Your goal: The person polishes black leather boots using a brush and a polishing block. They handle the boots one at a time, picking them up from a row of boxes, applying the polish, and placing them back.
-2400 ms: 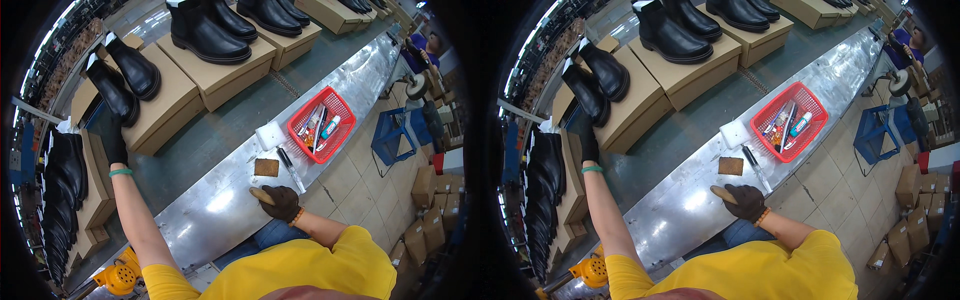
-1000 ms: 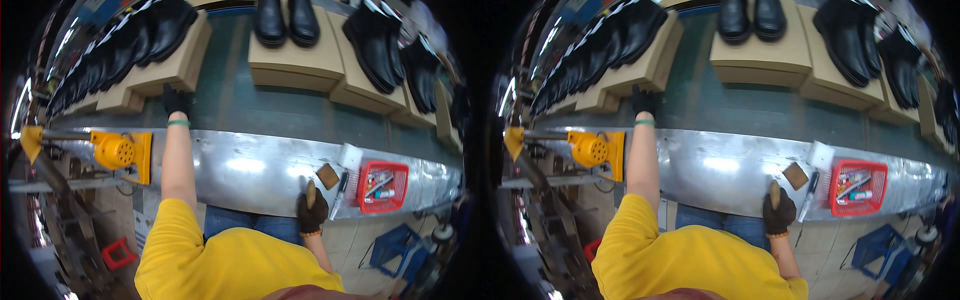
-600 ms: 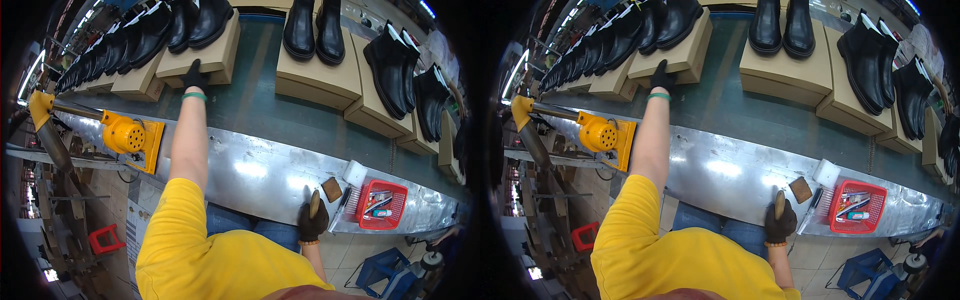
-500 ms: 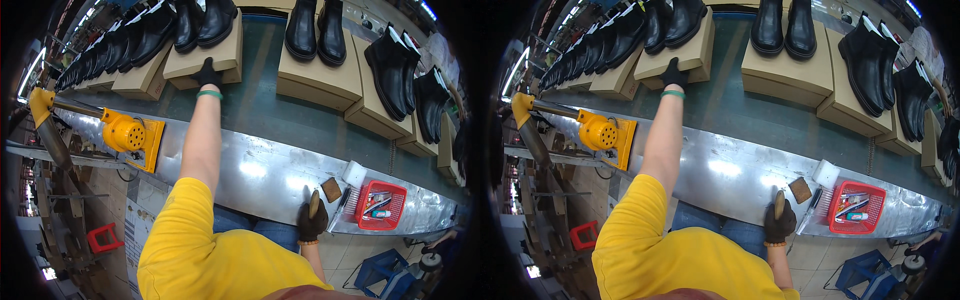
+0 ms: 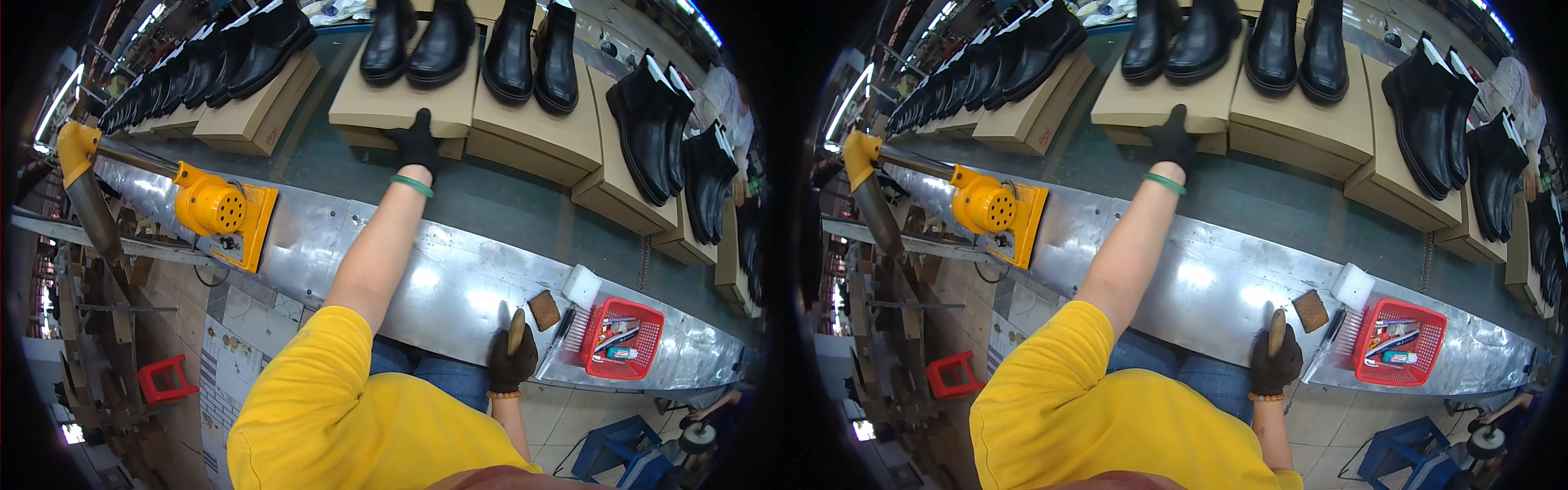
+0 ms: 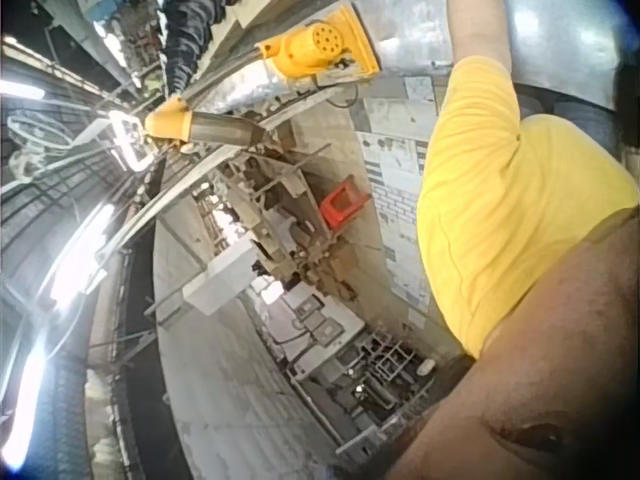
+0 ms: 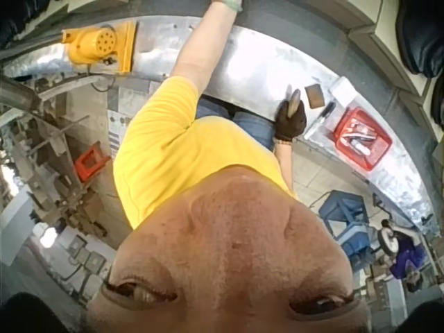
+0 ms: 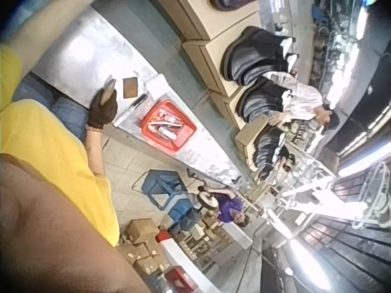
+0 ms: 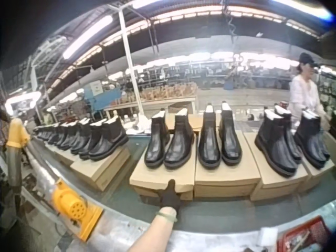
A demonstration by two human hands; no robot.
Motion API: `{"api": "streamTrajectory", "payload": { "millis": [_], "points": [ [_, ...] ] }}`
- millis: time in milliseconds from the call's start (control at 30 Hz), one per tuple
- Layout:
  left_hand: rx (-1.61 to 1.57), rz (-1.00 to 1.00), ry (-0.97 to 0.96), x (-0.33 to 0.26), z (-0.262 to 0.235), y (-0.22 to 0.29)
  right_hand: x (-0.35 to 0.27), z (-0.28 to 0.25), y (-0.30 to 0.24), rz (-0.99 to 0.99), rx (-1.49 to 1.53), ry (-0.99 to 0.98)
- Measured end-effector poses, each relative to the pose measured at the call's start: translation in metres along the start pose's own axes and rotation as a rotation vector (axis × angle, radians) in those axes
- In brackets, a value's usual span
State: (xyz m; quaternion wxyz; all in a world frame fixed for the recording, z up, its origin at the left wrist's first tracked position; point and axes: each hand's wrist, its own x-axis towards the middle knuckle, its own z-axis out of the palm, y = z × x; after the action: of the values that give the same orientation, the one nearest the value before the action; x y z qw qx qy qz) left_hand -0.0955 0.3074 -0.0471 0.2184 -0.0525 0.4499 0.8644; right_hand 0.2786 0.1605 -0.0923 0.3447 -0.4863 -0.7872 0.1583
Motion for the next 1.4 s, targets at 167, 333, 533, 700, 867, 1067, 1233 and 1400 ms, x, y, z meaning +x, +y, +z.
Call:
{"api": "streamTrajectory", "payload": {
  "millis": [167, 333, 533, 700, 867, 1067, 1233, 1400],
  "points": [
    [0.112, -0.016, -0.054, 0.000, -0.019, 0.016, 0.005, -0.005, -0.007, 0.011, -0.003, -0.072],
    [0.435, 0.078, 0.069, 0.037, -0.058, 0.040, 0.012, -0.007, -0.015, 0.044, 0.037, -0.097],
    [0.767, 0.405, 0.708, 0.157, -0.146, 0.147, 0.010, -0.004, -0.016, 0.037, 0.049, -0.057],
    [0.817, 0.290, 0.715, 0.186, -0.202, 0.235, 0.008, -0.004, -0.014, 0.105, 0.060, -0.135],
    [2.058, 0.226, 0.242, 0.175, -0.208, 0.254, 0.001, 0.000, -0.008, 0.087, -0.036, -0.086],
    [1.902, 0.555, 0.176, 0.179, -0.237, 0.269, 0.002, 0.003, -0.006, 0.089, -0.059, -0.080],
    [1.921, 0.268, 0.148, 0.148, -0.165, 0.214, 0.005, 0.001, -0.011, 0.128, -0.029, -0.107],
    [0.455, 0.213, 0.583, 0.173, -0.142, 0.132, 0.000, 0.002, -0.001, 0.077, -0.069, -0.100]
  ]
}}
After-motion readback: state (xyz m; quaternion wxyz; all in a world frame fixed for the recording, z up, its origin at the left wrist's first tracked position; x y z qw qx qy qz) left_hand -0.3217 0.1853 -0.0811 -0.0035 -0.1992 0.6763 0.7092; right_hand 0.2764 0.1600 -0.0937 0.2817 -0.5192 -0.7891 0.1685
